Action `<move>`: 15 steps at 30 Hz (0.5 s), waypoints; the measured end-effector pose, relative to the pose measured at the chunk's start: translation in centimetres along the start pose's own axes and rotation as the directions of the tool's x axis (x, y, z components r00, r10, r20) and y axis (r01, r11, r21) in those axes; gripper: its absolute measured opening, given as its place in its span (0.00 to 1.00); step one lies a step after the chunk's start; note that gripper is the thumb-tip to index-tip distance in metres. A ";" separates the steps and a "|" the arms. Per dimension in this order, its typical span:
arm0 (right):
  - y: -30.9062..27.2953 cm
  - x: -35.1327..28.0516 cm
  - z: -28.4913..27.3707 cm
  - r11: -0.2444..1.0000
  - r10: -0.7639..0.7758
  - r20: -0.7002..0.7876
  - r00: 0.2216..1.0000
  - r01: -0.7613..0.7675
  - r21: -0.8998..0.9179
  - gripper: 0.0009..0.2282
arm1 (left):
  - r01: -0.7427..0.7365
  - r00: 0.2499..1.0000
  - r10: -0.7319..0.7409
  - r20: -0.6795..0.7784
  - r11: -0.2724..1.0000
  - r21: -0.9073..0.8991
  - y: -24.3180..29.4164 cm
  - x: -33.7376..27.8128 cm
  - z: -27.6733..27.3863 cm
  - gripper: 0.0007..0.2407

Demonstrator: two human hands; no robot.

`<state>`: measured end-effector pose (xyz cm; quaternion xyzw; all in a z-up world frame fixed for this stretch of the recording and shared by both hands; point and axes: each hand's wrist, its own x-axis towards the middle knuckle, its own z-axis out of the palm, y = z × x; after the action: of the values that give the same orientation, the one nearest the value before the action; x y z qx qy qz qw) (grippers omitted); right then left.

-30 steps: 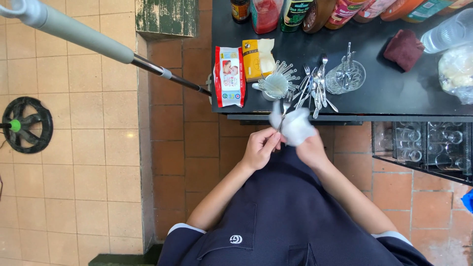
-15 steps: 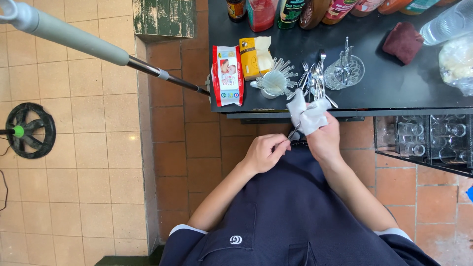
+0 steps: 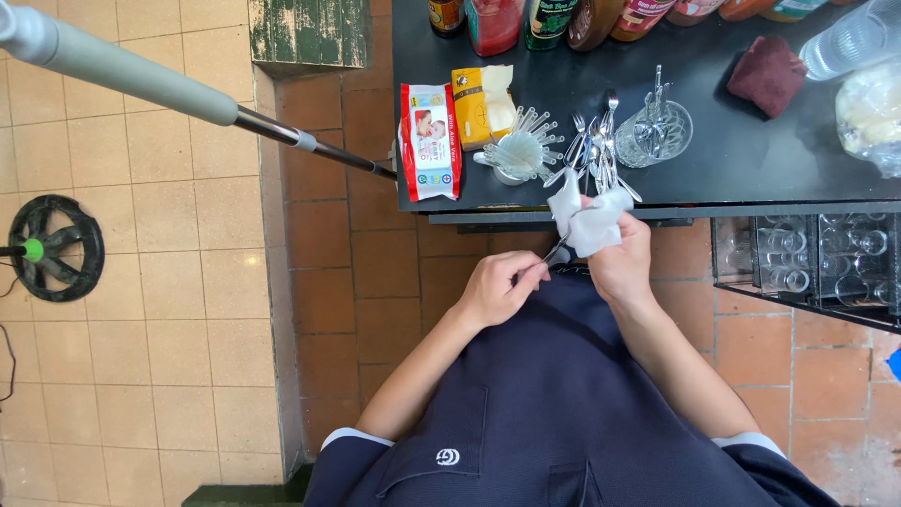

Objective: Wiping and polishing metal forks with a white cloth at a service counter.

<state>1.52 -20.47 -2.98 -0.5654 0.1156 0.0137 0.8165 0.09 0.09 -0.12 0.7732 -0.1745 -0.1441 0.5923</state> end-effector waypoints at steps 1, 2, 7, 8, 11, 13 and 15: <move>0.5 0.1 -0.5 1.000 0.001 -0.001 1.000 -0.001 0.000 0.10 | 0.001 1.000 -0.001 0.000 1.000 -0.001 0.0 0.1 0.0 0.09; 0.9 0.1 -1.0 1.000 -0.001 -0.041 0.999 0.001 0.001 0.08 | 0.009 1.000 -0.009 -0.002 1.000 0.011 0.0 0.0 0.0 0.09; 1.6 0.0 -2.1 0.999 -0.047 0.008 0.999 0.047 0.015 0.03 | 0.005 1.000 -0.005 0.004 0.999 -0.033 0.6 0.0 0.2 0.09; 1.3 -0.1 -1.9 0.995 -0.048 -0.004 0.999 0.048 -0.090 0.03 | 0.005 1.000 -0.005 0.011 1.000 -0.027 0.5 0.1 0.3 0.09; -0.1 -0.5 -0.4 0.977 -0.047 0.033 0.998 0.053 -0.207 0.06 | -0.006 1.000 0.006 0.020 1.000 -0.006 0.7 0.2 0.5 0.09; -0.7 -0.7 0.4 0.974 -0.040 0.081 0.996 0.057 -0.221 0.08 | -0.016 1.000 0.015 0.022 1.000 0.007 0.7 0.1 0.8 0.09; -0.6 -0.8 0.6 0.978 0.081 0.160 0.984 -0.048 -0.202 0.11 | -0.036 0.998 0.034 -0.048 0.999 -0.023 0.5 0.2 1.1 0.08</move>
<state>0.94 -20.09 -2.10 -0.6365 0.0631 0.0989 0.7623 -0.30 -1.08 0.08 0.7661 -0.1721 -0.1173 0.6080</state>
